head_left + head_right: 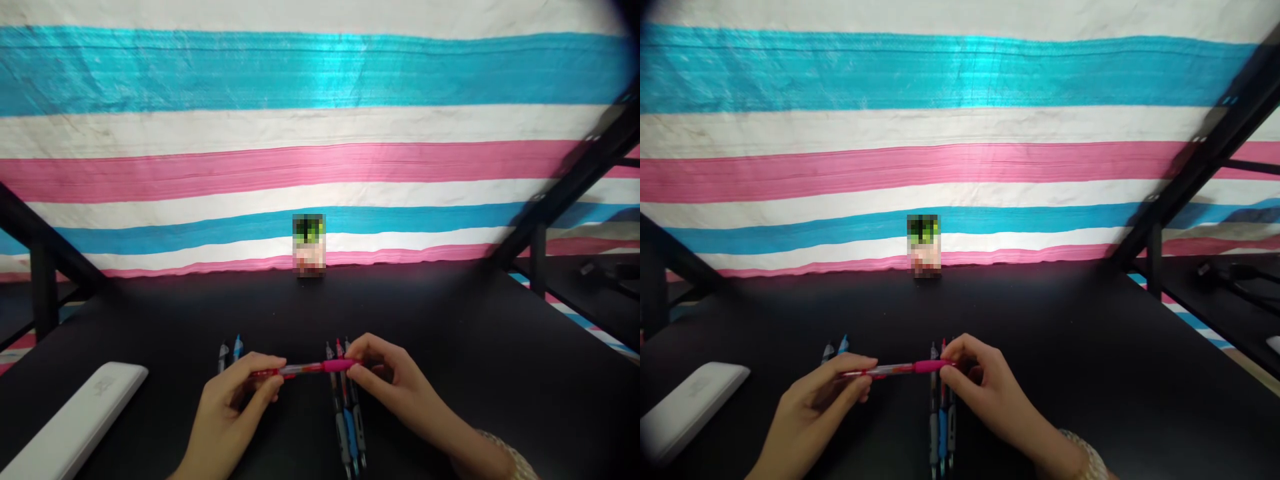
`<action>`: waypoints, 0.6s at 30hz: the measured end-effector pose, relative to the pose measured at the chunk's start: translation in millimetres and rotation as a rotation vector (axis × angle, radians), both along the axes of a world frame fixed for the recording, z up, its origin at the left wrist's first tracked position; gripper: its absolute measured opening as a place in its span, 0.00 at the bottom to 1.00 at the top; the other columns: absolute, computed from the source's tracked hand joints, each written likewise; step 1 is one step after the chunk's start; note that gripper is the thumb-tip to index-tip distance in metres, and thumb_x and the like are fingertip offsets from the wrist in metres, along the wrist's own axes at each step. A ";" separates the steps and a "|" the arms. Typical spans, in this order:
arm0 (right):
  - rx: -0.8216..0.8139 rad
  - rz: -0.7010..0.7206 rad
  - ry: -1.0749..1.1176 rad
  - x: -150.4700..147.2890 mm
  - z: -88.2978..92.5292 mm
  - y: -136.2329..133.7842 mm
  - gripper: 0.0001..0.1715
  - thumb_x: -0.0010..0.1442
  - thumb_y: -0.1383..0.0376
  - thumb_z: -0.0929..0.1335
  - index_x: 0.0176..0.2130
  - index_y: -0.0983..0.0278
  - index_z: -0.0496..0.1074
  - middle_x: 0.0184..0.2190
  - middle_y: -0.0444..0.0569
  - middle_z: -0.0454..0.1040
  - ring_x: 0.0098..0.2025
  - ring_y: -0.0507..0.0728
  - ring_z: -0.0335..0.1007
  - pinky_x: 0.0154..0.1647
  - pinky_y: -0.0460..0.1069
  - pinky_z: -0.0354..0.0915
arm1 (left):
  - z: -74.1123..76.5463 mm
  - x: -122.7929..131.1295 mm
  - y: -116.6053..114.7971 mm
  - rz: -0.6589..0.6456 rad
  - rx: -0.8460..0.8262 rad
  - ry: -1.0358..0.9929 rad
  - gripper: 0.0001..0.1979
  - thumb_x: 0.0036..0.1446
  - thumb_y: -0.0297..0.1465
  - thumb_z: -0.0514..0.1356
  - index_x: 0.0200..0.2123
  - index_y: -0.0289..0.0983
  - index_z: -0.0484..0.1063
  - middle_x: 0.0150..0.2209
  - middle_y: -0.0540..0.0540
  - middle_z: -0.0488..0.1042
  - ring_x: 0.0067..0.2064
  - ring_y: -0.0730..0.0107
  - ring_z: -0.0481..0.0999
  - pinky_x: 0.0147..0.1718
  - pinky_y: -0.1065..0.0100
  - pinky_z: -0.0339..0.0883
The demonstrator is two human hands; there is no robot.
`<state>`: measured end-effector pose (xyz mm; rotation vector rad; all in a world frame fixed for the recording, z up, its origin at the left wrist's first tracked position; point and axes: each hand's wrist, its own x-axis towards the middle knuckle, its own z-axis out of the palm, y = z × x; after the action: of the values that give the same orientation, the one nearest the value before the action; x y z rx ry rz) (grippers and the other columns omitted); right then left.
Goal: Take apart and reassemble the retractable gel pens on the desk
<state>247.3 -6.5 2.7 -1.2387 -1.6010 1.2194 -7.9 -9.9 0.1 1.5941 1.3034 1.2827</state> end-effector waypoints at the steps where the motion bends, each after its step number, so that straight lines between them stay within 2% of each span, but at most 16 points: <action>1: -0.013 0.013 0.019 -0.2 0.8 0.1 0.15 0.66 0.56 0.69 0.35 0.64 0.73 0.30 0.44 0.72 0.31 0.51 0.66 0.29 0.44 0.60 | -1.0 -1.1 0.8 -0.004 0.005 0.005 0.05 0.56 0.31 0.65 0.35 0.42 0.82 0.24 0.52 0.77 0.24 0.71 0.77 0.25 0.75 0.72; 4: -0.055 0.038 0.073 -0.7 1.0 0.9 0.20 0.67 0.54 0.67 0.30 0.65 0.72 0.25 0.44 0.71 0.25 0.49 0.63 0.24 0.43 0.58 | -3.6 -4.2 2.9 -0.053 0.036 0.020 0.05 0.57 0.29 0.65 0.36 0.43 0.82 0.25 0.52 0.78 0.24 0.72 0.77 0.25 0.77 0.73; 7: -0.115 0.035 0.150 -0.8 -2.7 2.2 0.17 0.64 0.53 0.70 0.36 0.65 0.73 0.26 0.44 0.74 0.24 0.48 0.63 0.21 0.42 0.59 | -3.8 -4.5 2.9 -0.079 0.053 0.025 0.06 0.56 0.29 0.65 0.37 0.44 0.82 0.26 0.52 0.78 0.24 0.73 0.78 0.24 0.78 0.73; 10: -0.185 0.044 0.230 -0.6 -7.1 3.6 0.20 0.63 0.51 0.70 0.36 0.66 0.73 0.25 0.46 0.75 0.22 0.48 0.64 0.19 0.41 0.60 | -3.1 -3.0 1.3 -0.028 0.018 0.010 0.05 0.56 0.30 0.65 0.36 0.44 0.82 0.26 0.53 0.79 0.24 0.72 0.78 0.26 0.77 0.74; 16: -0.215 0.018 0.308 -0.1 -4.6 4.9 0.17 0.60 0.55 0.74 0.36 0.66 0.72 0.26 0.46 0.76 0.23 0.49 0.69 0.21 0.42 0.63 | -8.3 -8.2 5.8 -0.055 -0.042 0.002 0.04 0.58 0.33 0.65 0.37 0.42 0.79 0.27 0.53 0.78 0.25 0.72 0.78 0.26 0.76 0.74; 18: -0.209 -0.006 0.328 1.2 -2.0 4.6 0.16 0.59 0.56 0.74 0.35 0.65 0.70 0.26 0.45 0.76 0.23 0.49 0.68 0.21 0.42 0.62 | -9.0 -10.3 8.0 -0.056 -0.062 -0.010 0.04 0.59 0.34 0.65 0.36 0.42 0.78 0.27 0.52 0.77 0.26 0.72 0.78 0.26 0.76 0.74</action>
<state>248.5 -1.9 0.7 -1.0983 -1.2549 1.5284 -18.2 -1.9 -8.9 1.5682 1.2711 1.2029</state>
